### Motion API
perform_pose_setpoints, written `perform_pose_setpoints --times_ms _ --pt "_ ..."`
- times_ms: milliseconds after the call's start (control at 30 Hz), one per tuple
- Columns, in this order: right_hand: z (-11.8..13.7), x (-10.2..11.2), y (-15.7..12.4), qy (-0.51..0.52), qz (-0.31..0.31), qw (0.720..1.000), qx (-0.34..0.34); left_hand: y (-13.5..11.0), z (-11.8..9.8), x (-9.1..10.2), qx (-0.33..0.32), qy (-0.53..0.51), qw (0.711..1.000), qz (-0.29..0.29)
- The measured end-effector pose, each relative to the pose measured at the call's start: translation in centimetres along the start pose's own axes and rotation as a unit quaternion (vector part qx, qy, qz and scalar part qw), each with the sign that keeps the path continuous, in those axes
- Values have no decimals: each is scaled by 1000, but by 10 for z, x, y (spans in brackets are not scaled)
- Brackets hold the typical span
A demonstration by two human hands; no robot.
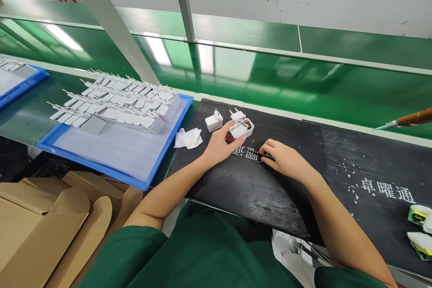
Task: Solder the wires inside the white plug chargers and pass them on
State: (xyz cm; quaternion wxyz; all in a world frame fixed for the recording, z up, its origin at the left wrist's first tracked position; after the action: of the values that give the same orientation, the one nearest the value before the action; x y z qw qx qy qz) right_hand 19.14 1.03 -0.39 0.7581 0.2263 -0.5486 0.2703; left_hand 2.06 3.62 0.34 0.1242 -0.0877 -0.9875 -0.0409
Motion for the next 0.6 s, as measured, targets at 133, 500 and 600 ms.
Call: perform_pose_setpoints --times_ms 133,500,600 --pt "10 7 3 4 18 1000 6 -3 -2 -3 -21 -4 1000 4" --pt "59 86 -45 322 -416 851 -2 -13 -2 -21 22 -88 994 58" --pt "65 72 -47 295 -463 836 9 -22 -7 -28 24 -124 989 72"
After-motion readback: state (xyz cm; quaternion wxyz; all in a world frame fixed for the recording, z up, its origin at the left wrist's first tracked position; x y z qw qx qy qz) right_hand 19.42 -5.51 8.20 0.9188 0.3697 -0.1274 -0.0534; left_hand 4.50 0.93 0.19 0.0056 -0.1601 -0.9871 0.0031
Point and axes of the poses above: each hand's wrist, its own y-axis towards the middle knuckle, its own x-axis out of the back of the hand, z = x × y, the point moved 9 cm from there along y, towards the middle knuckle, and after that the axes turned 5 degrees about x, right-handed, at the moved point
